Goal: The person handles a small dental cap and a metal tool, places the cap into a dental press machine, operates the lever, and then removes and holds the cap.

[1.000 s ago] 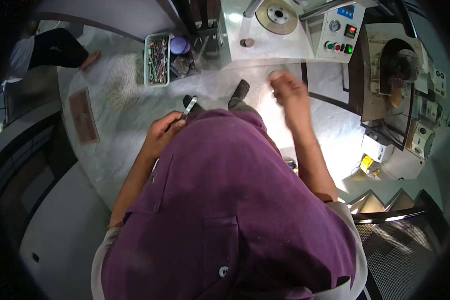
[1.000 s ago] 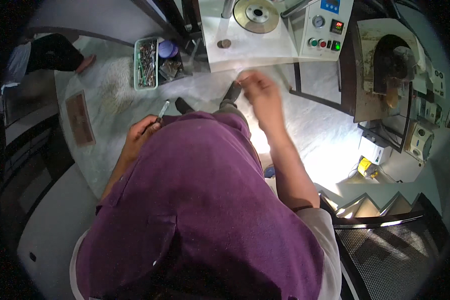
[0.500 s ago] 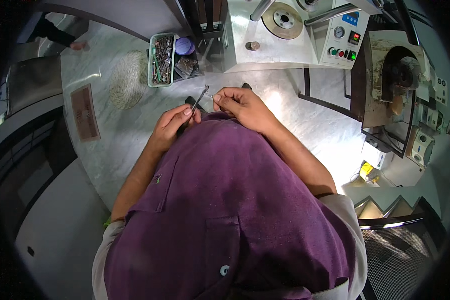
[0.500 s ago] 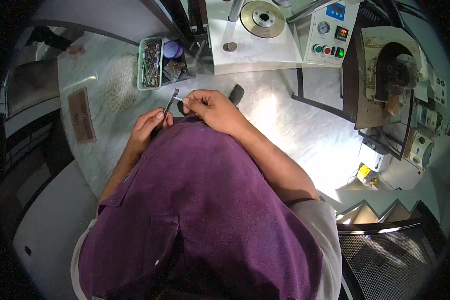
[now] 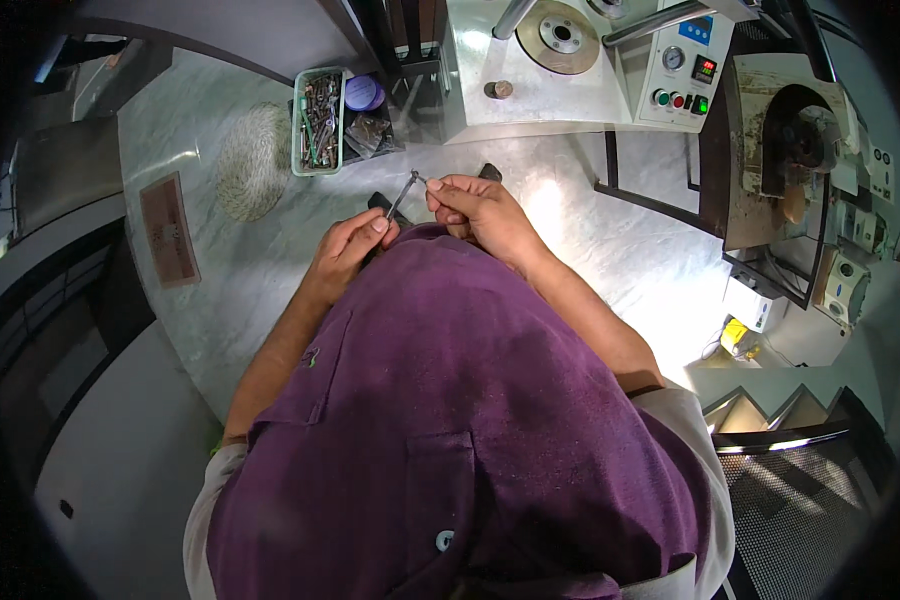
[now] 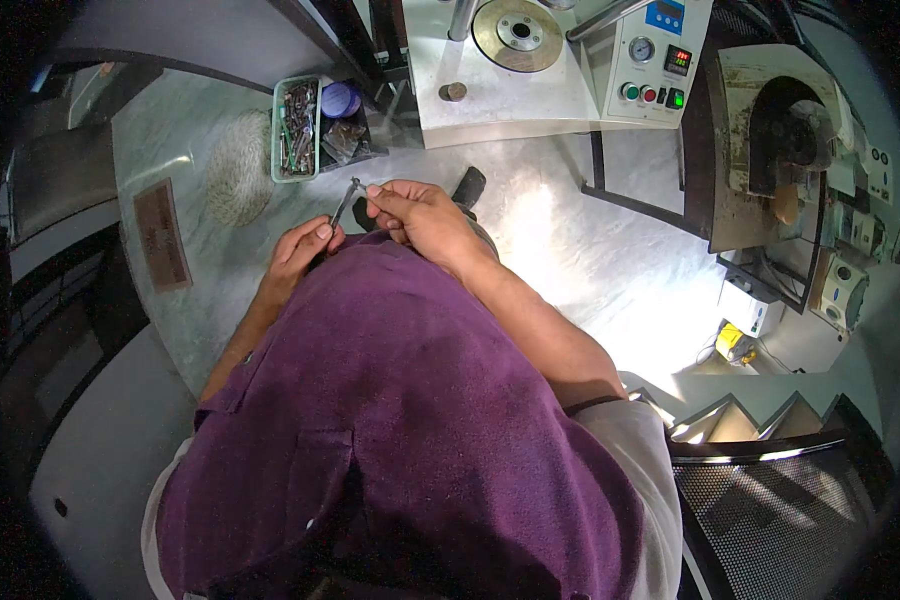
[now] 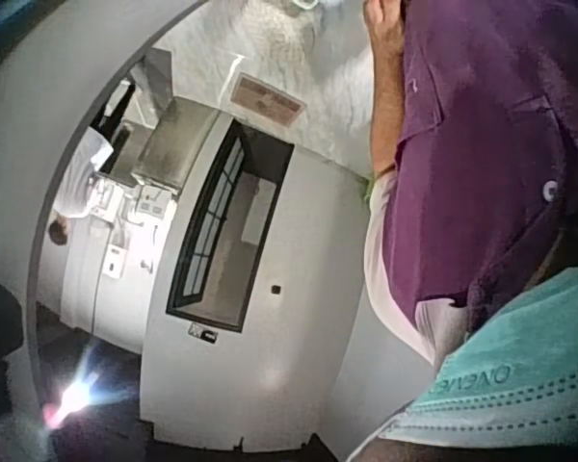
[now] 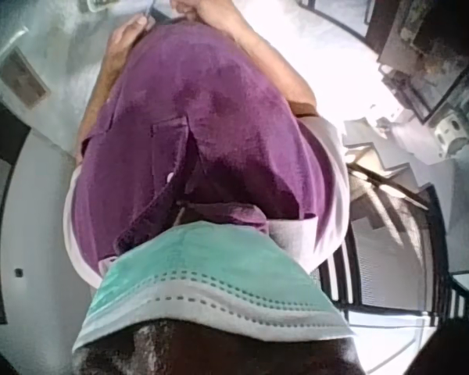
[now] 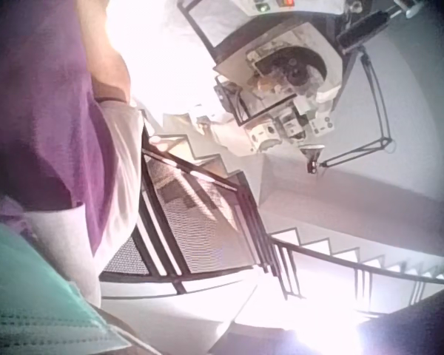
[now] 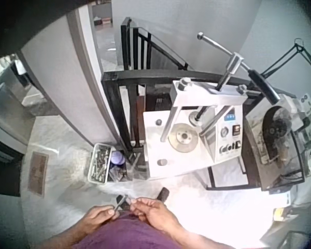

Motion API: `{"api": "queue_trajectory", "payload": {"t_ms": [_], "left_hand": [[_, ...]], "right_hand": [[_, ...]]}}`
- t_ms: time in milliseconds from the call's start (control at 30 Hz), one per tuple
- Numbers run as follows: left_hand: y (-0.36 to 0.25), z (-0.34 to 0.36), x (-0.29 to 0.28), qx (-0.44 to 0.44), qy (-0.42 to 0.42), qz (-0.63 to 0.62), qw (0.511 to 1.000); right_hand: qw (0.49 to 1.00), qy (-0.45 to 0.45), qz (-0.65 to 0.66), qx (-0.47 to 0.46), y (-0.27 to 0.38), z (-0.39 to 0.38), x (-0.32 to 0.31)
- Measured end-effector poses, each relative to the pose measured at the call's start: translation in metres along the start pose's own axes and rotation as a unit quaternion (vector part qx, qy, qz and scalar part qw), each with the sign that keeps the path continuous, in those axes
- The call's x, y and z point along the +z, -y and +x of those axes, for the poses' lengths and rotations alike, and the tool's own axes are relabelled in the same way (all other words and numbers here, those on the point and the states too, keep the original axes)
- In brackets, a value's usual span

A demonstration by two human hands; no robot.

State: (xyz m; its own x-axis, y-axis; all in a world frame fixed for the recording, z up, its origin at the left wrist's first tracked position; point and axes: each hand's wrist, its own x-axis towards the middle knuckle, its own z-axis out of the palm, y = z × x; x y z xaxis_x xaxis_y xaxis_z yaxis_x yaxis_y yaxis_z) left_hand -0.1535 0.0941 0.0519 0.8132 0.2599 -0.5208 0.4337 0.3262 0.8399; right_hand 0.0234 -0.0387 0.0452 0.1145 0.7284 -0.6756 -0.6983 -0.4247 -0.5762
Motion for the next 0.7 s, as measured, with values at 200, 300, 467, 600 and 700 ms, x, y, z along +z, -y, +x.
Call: {"api": "queue_trajectory", "payload": {"t_ms": [200,300,467,600,700], "left_hand": [[-0.003,-0.004,0.003,-0.051,0.003,-0.058,0.997],[0.001,-0.016,0.002,-0.032,0.006,-0.043,0.999],[0.017,-0.013,-0.006,0.042,-0.001,-0.046,0.998],[0.006,-0.004,-0.007,0.014,0.026,-0.069,0.997],[0.003,-0.004,-0.007,0.012,0.027,-0.080,0.996]], "right_hand": [[0.987,-0.076,-0.109,-0.092,-0.004,-0.005,0.012],[0.918,-0.293,-0.049,-0.263,0.002,0.012,-0.023],[0.978,-0.101,-0.105,-0.152,0.016,-0.014,-0.011],[0.976,0.060,-0.158,-0.135,0.005,-0.007,0.009],[0.960,0.033,-0.232,-0.152,0.009,-0.008,0.009]]}}
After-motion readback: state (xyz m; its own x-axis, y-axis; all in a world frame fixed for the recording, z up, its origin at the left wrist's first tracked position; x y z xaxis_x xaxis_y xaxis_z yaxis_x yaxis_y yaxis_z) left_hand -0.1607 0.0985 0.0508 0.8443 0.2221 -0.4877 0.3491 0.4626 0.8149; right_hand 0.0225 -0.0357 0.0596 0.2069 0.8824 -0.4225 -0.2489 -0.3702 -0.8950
